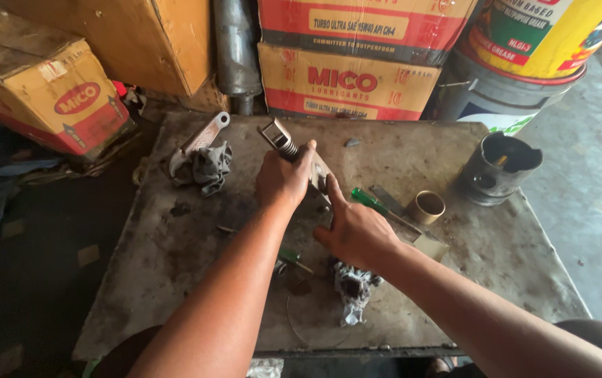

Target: The person cleans and assembles a mechanical component on a metal workbench. They handle a metal housing, a spring, and other small metal parts using a screwdriver and a cloth.

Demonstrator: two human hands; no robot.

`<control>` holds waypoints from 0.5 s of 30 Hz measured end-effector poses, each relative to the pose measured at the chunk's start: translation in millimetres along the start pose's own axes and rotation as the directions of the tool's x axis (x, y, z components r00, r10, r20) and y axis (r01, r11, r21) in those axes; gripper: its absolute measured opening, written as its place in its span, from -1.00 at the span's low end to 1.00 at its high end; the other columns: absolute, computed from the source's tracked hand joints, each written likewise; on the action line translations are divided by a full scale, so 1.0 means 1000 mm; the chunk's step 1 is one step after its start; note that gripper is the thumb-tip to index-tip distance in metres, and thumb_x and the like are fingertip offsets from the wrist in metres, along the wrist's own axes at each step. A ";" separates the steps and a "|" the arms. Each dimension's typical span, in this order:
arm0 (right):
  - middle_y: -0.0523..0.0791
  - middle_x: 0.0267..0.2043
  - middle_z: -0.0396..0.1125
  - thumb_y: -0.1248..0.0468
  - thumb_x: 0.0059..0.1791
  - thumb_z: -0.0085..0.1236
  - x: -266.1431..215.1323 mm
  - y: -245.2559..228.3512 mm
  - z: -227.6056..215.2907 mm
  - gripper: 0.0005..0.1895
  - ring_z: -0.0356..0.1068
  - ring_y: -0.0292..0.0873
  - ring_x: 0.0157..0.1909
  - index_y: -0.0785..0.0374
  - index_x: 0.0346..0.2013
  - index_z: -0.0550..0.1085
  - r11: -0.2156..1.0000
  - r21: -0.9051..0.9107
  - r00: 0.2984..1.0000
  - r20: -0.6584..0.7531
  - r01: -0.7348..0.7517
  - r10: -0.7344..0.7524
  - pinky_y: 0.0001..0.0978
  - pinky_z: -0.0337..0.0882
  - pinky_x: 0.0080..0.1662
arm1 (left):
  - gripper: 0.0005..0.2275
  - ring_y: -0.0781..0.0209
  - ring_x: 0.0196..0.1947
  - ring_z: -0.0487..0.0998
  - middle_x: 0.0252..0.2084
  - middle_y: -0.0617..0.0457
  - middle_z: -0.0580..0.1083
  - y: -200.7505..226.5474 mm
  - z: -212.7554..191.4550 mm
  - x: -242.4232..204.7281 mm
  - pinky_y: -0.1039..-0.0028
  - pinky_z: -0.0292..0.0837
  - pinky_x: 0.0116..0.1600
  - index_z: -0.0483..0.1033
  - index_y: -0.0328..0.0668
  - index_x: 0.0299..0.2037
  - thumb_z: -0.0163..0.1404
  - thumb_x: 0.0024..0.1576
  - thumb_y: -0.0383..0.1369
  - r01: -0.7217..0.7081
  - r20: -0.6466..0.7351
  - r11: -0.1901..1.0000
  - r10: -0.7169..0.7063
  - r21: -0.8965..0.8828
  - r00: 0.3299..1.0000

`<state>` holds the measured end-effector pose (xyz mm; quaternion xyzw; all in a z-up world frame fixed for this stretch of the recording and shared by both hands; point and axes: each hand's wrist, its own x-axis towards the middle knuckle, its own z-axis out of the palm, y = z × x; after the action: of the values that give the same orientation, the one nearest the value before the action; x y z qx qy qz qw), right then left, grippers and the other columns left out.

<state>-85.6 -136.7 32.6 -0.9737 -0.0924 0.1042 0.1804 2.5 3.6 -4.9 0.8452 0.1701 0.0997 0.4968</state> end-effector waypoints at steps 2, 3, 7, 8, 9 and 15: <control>0.18 -0.29 0.46 -0.08 -0.08 0.14 0.001 -0.001 0.000 0.11 0.49 0.22 -0.20 0.15 0.55 -0.27 0.998 -0.062 0.999 0.027 -0.031 0.033 0.04 0.44 -0.10 | -0.45 -0.30 -0.08 0.64 -0.22 -0.26 0.64 0.002 -0.002 0.000 0.06 0.50 0.07 0.65 -0.21 -0.31 0.02 0.02 0.21 -0.004 0.063 1.000 0.004 -0.002 0.998; 0.18 -0.29 0.46 -0.08 -0.08 0.14 -0.002 -0.001 0.001 0.11 0.49 0.22 -0.20 0.15 0.55 -0.27 0.997 -0.065 0.999 0.028 -0.033 0.035 0.04 0.44 -0.10 | -0.46 -0.29 -0.09 0.65 -0.24 -0.24 0.65 0.003 -0.002 -0.001 0.07 0.50 0.07 0.66 -0.20 -0.32 0.02 0.02 0.20 -0.006 0.059 1.000 0.007 -0.003 0.998; 0.18 -0.34 0.47 -0.08 -0.09 0.14 0.002 0.004 0.002 0.11 0.50 0.23 -0.22 0.23 0.54 -0.24 0.997 -0.070 1.000 0.014 0.017 -0.016 0.03 0.45 -0.12 | -0.47 -0.29 -0.08 0.62 -0.22 -0.25 0.60 0.004 -0.001 -0.002 0.05 0.48 0.04 0.63 -0.18 -0.26 0.08 -0.03 0.20 0.015 -0.011 1.000 -0.014 0.001 1.000; 0.20 -0.33 0.45 -0.10 -0.09 0.16 0.005 0.004 0.003 0.11 0.49 0.24 -0.23 0.29 0.52 -0.20 0.996 -0.086 0.998 -0.041 0.036 -0.039 0.04 0.46 -0.14 | -0.47 -0.29 -0.08 0.62 -0.22 -0.25 0.60 0.004 -0.003 -0.001 0.05 0.48 0.04 0.63 -0.18 -0.26 0.08 -0.03 0.20 0.016 -0.016 1.000 -0.016 0.005 1.000; 0.20 -0.33 0.45 -0.10 -0.09 0.16 0.004 0.003 0.005 0.11 0.49 0.24 -0.23 0.29 0.52 -0.20 0.996 -0.080 0.998 -0.037 0.043 -0.046 0.04 0.46 -0.14 | -0.44 -0.29 -0.05 0.62 -0.18 -0.25 0.61 0.004 -0.005 -0.001 0.06 0.48 0.06 0.64 -0.17 -0.19 0.08 -0.03 0.21 -0.012 0.053 0.999 0.010 0.044 0.999; 0.19 -0.34 0.46 -0.11 -0.08 0.15 -0.002 0.008 0.008 0.13 0.49 0.27 -0.22 0.31 0.53 -0.24 0.981 -0.186 0.999 0.000 0.054 -0.055 0.07 0.45 -0.14 | -0.16 -0.27 0.07 0.57 0.04 -0.34 0.53 -0.002 -0.010 -0.005 0.11 0.49 0.11 0.33 -0.27 0.23 0.21 -0.16 0.17 -0.137 0.247 0.964 0.079 0.228 0.966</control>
<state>-88.0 -141.9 22.8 -0.9837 -0.1277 0.0874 0.0916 -6.4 10.8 -1.6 0.9136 0.0741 0.0043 0.3998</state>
